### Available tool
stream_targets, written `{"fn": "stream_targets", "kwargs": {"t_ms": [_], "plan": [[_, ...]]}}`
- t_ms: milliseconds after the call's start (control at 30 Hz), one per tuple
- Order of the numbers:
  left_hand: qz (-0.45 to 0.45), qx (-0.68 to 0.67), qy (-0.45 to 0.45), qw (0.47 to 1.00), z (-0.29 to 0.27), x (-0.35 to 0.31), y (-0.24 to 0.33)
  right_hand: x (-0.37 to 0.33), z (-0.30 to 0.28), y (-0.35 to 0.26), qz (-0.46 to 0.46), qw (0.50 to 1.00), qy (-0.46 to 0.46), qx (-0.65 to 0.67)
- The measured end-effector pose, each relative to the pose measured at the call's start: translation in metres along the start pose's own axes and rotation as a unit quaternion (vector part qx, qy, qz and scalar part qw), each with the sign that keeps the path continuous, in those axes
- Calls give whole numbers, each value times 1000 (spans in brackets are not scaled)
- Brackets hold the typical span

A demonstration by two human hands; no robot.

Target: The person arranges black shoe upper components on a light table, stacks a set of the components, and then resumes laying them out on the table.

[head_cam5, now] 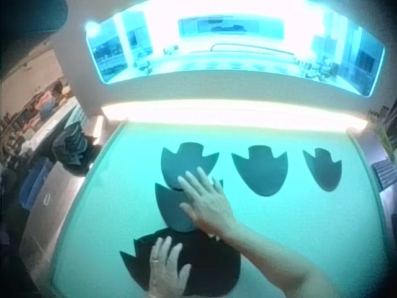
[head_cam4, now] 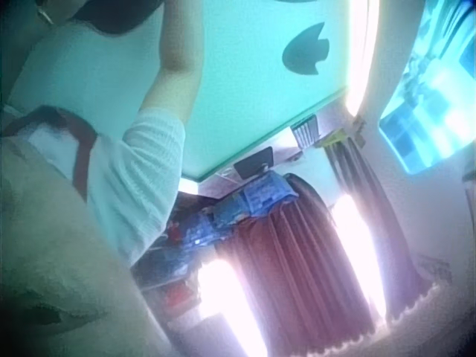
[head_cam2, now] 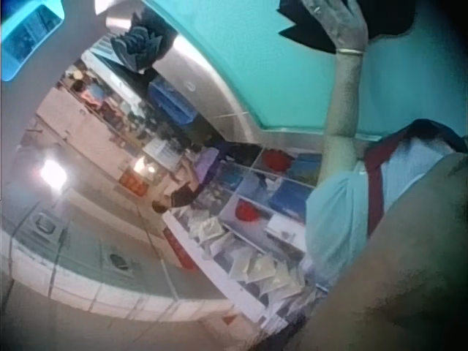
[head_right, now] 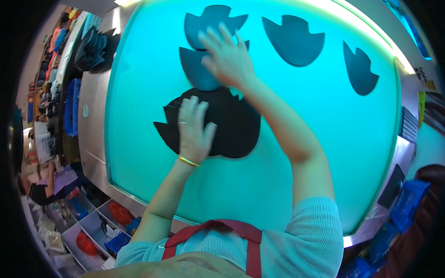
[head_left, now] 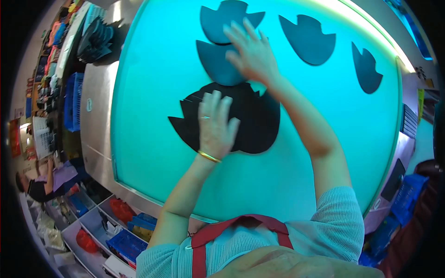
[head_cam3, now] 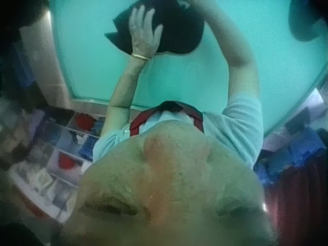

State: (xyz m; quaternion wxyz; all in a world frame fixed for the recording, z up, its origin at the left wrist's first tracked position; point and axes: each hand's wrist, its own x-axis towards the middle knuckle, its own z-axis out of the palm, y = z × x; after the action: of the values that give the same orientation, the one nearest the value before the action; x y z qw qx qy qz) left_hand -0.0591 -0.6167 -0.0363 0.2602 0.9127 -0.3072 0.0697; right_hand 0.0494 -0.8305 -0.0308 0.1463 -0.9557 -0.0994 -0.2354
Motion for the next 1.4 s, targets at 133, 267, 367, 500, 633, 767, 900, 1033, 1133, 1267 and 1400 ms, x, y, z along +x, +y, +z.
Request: {"fn": "stream_targets", "kwargs": {"t_ms": [133, 267, 367, 500, 633, 767, 900, 1033, 1133, 1267, 1400], "plan": [[50, 8, 22, 998, 16, 64, -25, -156, -70, -62, 77, 972, -222, 13], [21, 212, -87, 973, 35, 117, -16, -215, -116, -43, 179, 951, -248, -33], [37, 244, -107, 963, 50, 120, -12, -277, -163, 37, 275, 926, -231, -119], [131, 286, -115, 942, 44, 115, -38, -338, -218, 142, 305, 912, -213, -174], [219, 260, -46, 939, 25, 114, 37, -356, -242, 204, 326, 898, -214, -205], [279, 110, -88, 950, 44, 50, 179, -357, -251, 213, 312, 888, -231, -248], [262, 83, -131, 953, 104, -15, 235, -329, -235, 169, 330, 930, 110, -118], [187, -12, -223, 957, 63, -5, 200, -299, -204, 38, 320, 946, -13, -50], [120, 93, -181, 972, 52, -5, 132, -295, -160, 17, 289, 935, -108, -173], [123, 157, -155, 968, 18, -9, 68, -279, -147, 44, 299, 934, -85, -176], [26, 202, -167, 965, -20, -60, 31, -245, -139, 9, 246, 963, -30, -106]]}}
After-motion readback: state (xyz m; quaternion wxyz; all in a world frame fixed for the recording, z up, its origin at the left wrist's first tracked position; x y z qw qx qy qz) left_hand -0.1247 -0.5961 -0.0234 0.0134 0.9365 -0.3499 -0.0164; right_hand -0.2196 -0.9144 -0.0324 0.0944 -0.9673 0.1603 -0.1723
